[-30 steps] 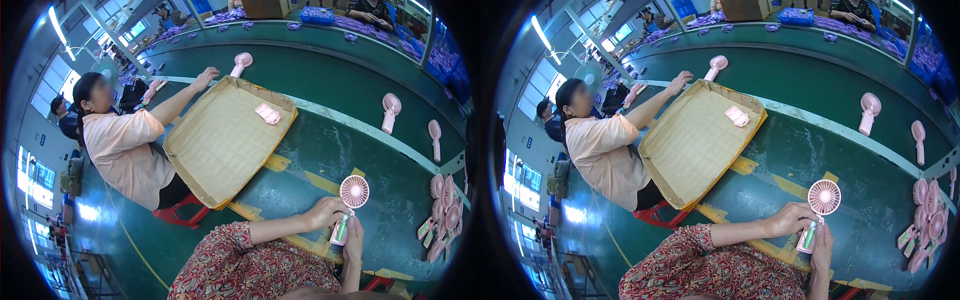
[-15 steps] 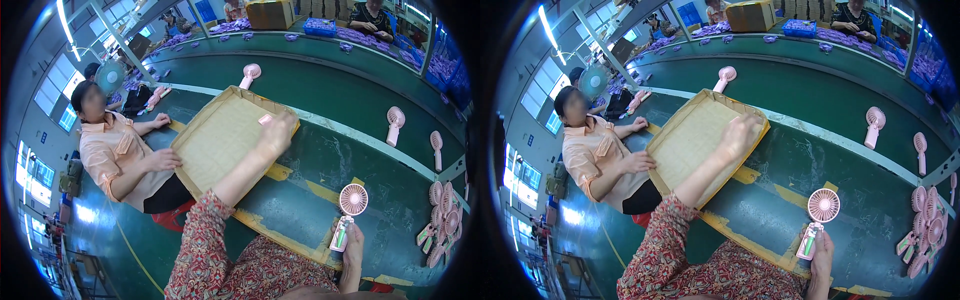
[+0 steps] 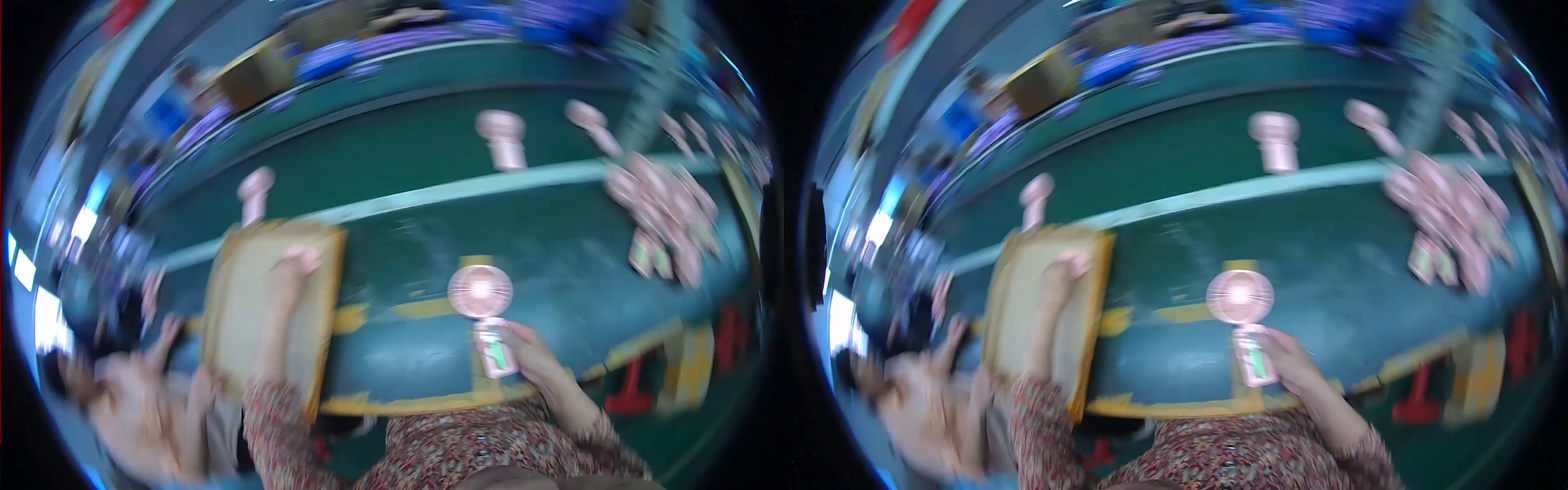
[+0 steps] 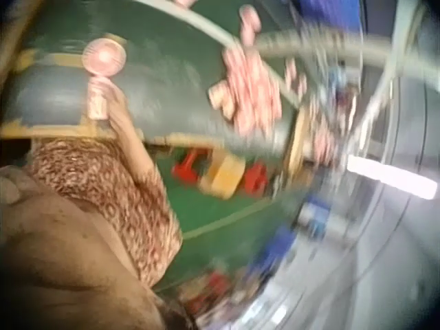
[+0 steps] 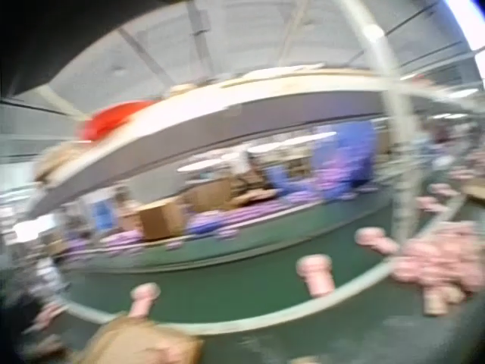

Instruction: The person assembles a pink fan by hand, fitting a battery-containing handle to the fan head and pressing a pink plastic cover onto the back. After testing the fan's operation, they place the completed fan onto a pile on the workbench and repeat the process.

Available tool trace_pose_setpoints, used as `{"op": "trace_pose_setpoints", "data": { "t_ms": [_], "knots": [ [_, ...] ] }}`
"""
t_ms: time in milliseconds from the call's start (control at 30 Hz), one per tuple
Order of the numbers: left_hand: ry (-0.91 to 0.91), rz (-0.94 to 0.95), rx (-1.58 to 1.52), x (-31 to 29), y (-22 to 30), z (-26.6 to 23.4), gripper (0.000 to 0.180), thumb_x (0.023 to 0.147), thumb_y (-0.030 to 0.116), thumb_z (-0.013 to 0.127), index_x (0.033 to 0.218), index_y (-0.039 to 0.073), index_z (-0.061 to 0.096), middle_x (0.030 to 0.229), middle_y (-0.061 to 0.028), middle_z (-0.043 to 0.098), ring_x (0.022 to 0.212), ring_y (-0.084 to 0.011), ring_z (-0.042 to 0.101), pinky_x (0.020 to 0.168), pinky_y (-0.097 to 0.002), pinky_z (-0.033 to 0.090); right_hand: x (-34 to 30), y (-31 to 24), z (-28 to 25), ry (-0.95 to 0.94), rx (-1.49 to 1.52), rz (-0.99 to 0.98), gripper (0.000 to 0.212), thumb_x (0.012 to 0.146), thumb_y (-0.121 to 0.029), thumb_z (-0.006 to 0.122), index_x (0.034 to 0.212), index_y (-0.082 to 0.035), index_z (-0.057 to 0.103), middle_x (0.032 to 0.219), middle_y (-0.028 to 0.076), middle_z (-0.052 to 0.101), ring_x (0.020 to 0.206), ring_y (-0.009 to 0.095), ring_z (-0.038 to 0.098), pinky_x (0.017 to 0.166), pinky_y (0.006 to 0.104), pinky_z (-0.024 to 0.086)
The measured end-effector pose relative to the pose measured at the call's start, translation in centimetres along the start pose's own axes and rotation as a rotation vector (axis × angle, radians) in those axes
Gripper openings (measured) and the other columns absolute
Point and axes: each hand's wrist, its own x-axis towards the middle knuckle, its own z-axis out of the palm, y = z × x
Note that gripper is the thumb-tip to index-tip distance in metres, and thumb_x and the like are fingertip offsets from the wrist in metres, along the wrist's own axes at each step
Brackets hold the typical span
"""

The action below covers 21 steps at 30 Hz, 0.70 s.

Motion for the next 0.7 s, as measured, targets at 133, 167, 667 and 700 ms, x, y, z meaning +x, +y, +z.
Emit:
{"op": "trace_pose_setpoints", "data": {
  "t_ms": [133,167,667,700],
  "knots": [
    [0.018,0.137,0.188,-1.7,-2.9,-1.0,0.018,0.079,0.003,0.053,0.095,0.006,0.061,0.09,-0.0132,0.062,0.085,-0.0322,0.058,0.073,-0.0417,0.046,1.8,1.7,-0.8,-0.112,-0.077,-0.017,0.036,0.096,-0.023,0.05,0.123,0.001,0.05,0.106,0.007,0.062,0.09,0.012,0.06,0.078,0.0247,0.051],
    [0.078,0.115,0.355,-2.8,-5.3,-1.2,0.019,0.078,0.001,0.051,0.094,0.005,0.062,0.087,-0.0153,0.06,0.083,-0.0344,0.057,0.072,-0.0422,0.046,2.5,2.2,-0.6,-0.129,-0.15,-0.062,0.039,0.096,-0.026,0.049,0.124,0.001,0.049,0.105,0.006,0.062,0.09,0.011,0.059,0.077,0.0243,0.05],
    [-0.374,-0.208,-1.03,1.0,20.9,-1.6,0.013,0.089,0.007,0.056,0.094,-0.004,0.06,0.08,-0.0011,0.059,0.069,-0.0068,0.051,0.062,-0.0211,0.041,1.2,1.5,-0.2,-0.105,-0.11,-0.112,0.032,0.098,-0.027,0.045,0.108,0.001,0.055,0.089,0.003,0.061,0.077,0.008,0.056,0.067,0.0247,0.048],
    [-0.402,-0.249,-1.112,1.0,21.5,-0.8,0.013,0.089,0.007,0.055,0.094,-0.003,0.061,0.08,-0.0019,0.06,0.067,-0.0072,0.051,0.062,-0.0208,0.041,1.3,1.6,-0.3,-0.096,-0.117,-0.118,0.031,0.098,-0.027,0.045,0.107,0.0,0.056,0.088,0.003,0.061,0.076,0.008,0.056,0.066,0.0247,0.048]
  ]
}}
